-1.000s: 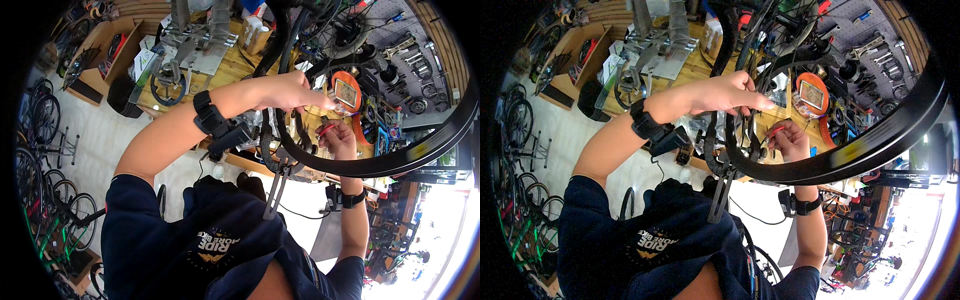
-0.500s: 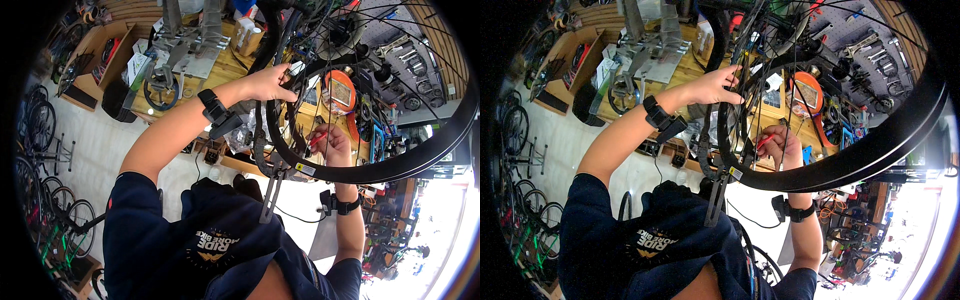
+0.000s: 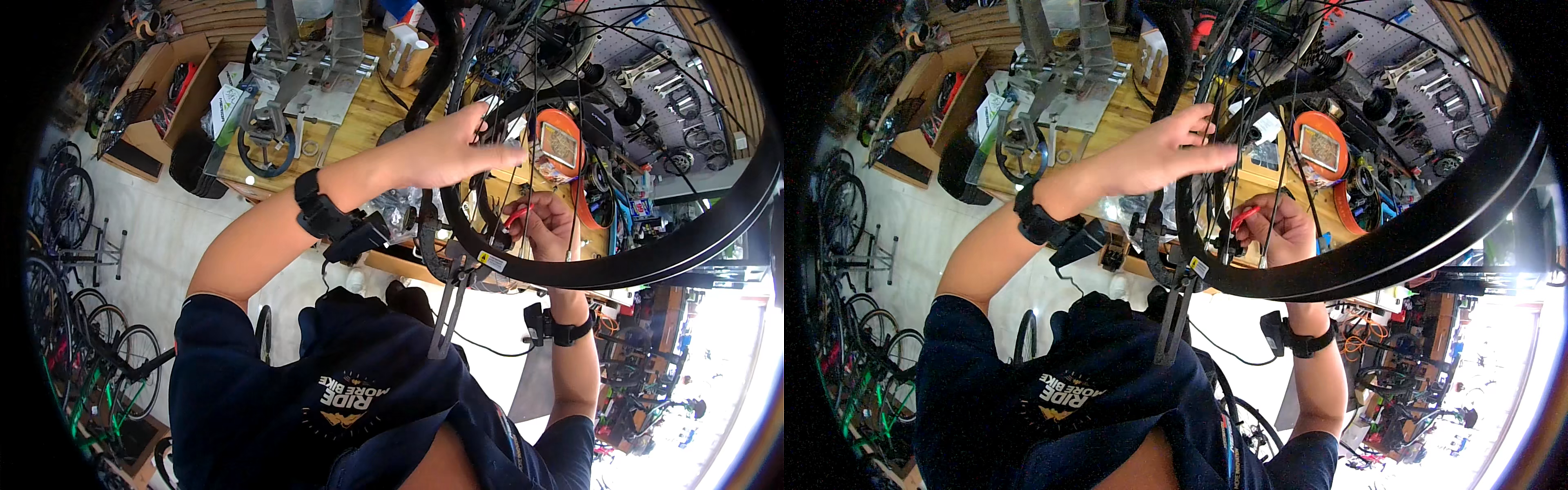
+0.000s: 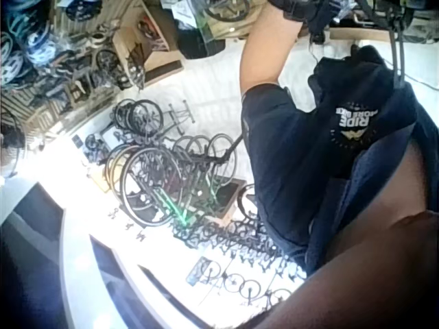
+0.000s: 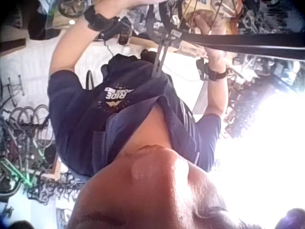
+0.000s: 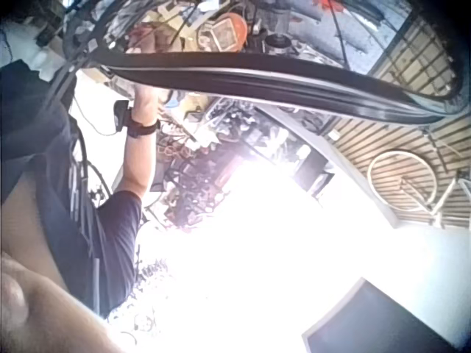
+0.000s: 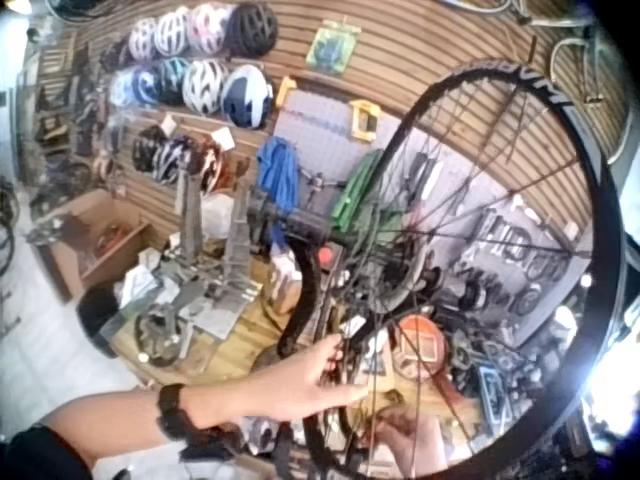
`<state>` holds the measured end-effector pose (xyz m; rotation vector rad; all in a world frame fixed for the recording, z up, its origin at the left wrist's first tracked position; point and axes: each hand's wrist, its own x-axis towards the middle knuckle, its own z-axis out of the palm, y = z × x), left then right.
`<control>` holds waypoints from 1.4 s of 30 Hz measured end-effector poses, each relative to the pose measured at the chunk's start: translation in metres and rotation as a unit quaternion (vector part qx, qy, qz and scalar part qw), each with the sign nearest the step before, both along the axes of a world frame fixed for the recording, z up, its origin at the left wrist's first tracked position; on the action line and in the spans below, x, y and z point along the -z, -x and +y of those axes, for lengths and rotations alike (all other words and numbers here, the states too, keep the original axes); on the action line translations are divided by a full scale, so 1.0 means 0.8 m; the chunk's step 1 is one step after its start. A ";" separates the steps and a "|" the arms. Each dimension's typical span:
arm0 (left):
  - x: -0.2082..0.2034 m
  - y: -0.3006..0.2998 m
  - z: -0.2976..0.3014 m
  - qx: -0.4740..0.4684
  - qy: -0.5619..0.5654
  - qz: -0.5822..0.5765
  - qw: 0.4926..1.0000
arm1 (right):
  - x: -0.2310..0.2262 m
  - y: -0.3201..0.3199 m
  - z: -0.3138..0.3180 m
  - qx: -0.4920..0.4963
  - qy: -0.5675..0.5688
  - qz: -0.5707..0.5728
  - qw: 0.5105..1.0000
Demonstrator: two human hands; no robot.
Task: The person adjusts the tension of bicycle spokes on a wheel mounted in a truing stand by hand and using a spoke wrench.
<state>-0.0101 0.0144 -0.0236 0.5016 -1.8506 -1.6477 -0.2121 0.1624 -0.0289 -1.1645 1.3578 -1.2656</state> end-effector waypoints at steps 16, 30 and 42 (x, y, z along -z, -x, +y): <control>0.036 0.010 -0.016 -0.005 0.035 -0.018 0.999 | -0.009 -0.048 -0.035 -0.027 -0.066 0.084 0.994; 0.035 0.011 -0.017 -0.016 0.039 -0.034 0.999 | -0.005 -0.048 -0.044 -0.009 -0.051 0.087 0.995; 0.041 0.013 -0.019 -0.015 0.038 -0.021 0.999 | -0.026 -0.058 -0.036 -0.077 -0.081 0.080 0.991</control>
